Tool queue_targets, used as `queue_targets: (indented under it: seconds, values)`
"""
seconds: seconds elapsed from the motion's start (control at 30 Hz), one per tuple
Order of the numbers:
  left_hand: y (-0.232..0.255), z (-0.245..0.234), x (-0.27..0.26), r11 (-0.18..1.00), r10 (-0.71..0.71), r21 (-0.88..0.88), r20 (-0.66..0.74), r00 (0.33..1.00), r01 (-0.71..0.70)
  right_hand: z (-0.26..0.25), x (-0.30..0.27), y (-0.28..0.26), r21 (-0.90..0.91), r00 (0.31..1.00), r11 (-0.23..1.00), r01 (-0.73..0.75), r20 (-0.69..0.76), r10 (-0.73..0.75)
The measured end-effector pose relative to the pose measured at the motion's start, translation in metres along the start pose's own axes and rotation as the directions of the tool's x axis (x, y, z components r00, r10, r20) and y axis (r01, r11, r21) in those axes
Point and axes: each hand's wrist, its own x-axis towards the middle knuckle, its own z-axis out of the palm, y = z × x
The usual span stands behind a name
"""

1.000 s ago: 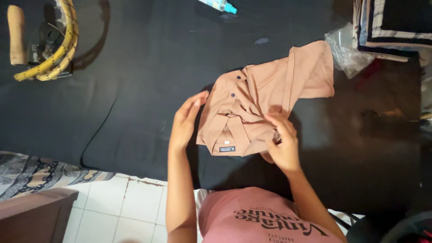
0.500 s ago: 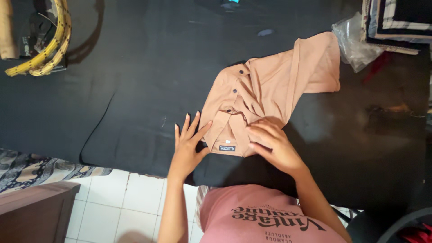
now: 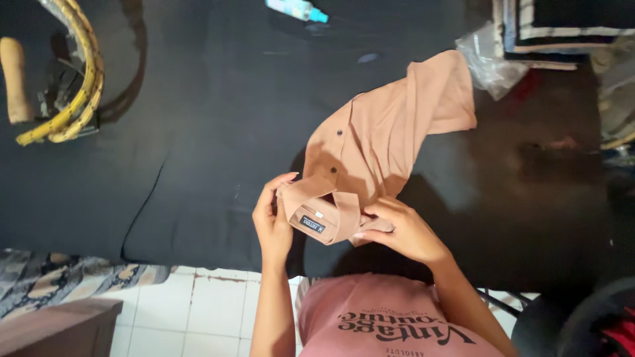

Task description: The person folds a black shirt, a pink shirt, and a red shirt on a dark work surface. They smooth and align each garment before folding it into a compact rectangle and stacking them.

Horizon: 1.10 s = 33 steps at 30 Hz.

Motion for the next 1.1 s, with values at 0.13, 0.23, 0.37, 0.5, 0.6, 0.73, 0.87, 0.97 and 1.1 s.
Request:
queue_targets:
  seconds: [0.13,0.23,0.37,0.5,0.6,0.73,0.87,0.97,1.1]
  values:
    - [0.027,0.007,0.012,0.974,-0.108,-0.171,0.219,0.970,0.147,-0.027,-0.016,-0.015,-0.045,0.972,0.997,-0.062,-0.232,0.049]
    - [0.050,0.012,0.020,0.981,0.030,-0.187,0.410,0.911,0.052,-0.059,-0.023,-0.025,-0.111,0.878,0.993,-0.029,-0.479,-0.028]
    - [0.082,0.029,0.025,0.998,0.028,-0.062,0.574,0.818,0.010,-0.107,-0.025,-0.034,-0.364,0.749,0.930,-0.051,-0.630,-0.206]
    - [0.111,0.043,0.020,0.873,0.123,0.318,0.589,0.799,-0.369,-0.137,-0.019,-0.028,-0.580,0.727,0.810,-0.090,-0.594,-0.344]
    - [0.127,0.053,0.018,0.717,0.279,0.484,0.460,0.843,-0.501,-0.150,-0.015,-0.019,-0.541,0.748,0.821,-0.182,-0.618,-0.241]
    - [0.136,0.058,0.015,0.692,0.416,0.482,0.342,0.843,-0.537,-0.159,-0.013,-0.009,0.102,0.673,0.970,-0.220,-0.704,0.227]
    - [0.131,0.060,0.000,0.644,0.610,0.381,0.268,0.746,-0.664,-0.158,-0.028,-0.013,-0.172,0.578,0.983,0.060,-0.797,-0.175]
    - [0.134,0.055,-0.032,0.794,0.496,0.183,0.354,0.793,-0.579,-0.165,-0.045,-0.026,-0.327,0.420,0.921,0.214,-0.820,-0.389]
    - [0.148,0.062,-0.073,0.955,0.240,-0.080,0.772,0.589,-0.284,-0.181,-0.066,-0.034,-0.508,0.360,0.837,0.205,-0.756,-0.547]
